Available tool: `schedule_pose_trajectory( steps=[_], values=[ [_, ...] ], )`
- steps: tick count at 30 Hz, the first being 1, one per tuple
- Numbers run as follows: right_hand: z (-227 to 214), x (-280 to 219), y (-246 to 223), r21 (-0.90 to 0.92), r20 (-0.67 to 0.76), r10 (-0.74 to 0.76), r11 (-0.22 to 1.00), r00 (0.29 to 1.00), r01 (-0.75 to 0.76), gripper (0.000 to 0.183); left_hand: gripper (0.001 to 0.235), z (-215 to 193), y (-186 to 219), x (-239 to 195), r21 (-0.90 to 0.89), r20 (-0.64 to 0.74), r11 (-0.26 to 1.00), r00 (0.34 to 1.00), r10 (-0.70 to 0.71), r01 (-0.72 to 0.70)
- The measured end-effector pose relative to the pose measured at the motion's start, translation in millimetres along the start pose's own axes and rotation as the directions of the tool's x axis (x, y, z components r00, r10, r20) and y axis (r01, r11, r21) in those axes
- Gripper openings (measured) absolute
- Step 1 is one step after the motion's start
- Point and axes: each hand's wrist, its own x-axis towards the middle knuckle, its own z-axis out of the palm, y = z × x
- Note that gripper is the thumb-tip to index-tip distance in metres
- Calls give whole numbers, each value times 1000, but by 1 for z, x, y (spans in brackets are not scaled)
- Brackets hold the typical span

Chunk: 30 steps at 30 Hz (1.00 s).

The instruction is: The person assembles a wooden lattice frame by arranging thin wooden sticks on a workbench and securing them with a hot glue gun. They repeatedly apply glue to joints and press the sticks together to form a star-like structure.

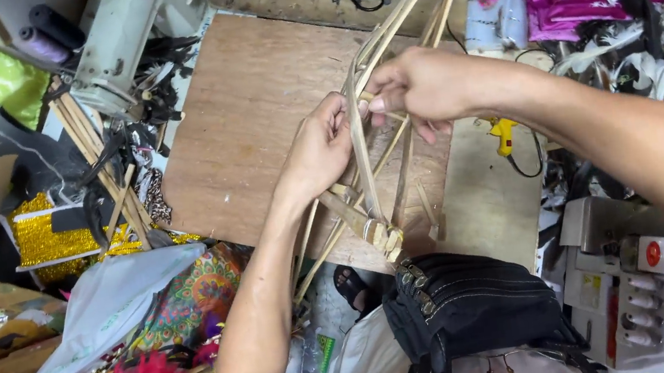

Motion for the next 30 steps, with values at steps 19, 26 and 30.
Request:
schedule_pose_trajectory(
  steps=[19, 26, 30],
  values=[
    [-7, 33, 20, 112, -111, 49, 993, 993, -36, 22, 35, 8, 13, -7, -13, -102, 1000, 995, 20, -21],
    [-10, 31, 21, 35, -54, 71, 997, 996, -69, 15, 40, 16, -14, 2, -221, -61, 975, 998, 13, -26],
    [-13, 54, 49, -400, -74, 62, 912, 995, -87, 20, 49, 18, -21, -4, -443, 24, 896, 1000, -1, 11]
  ],
)
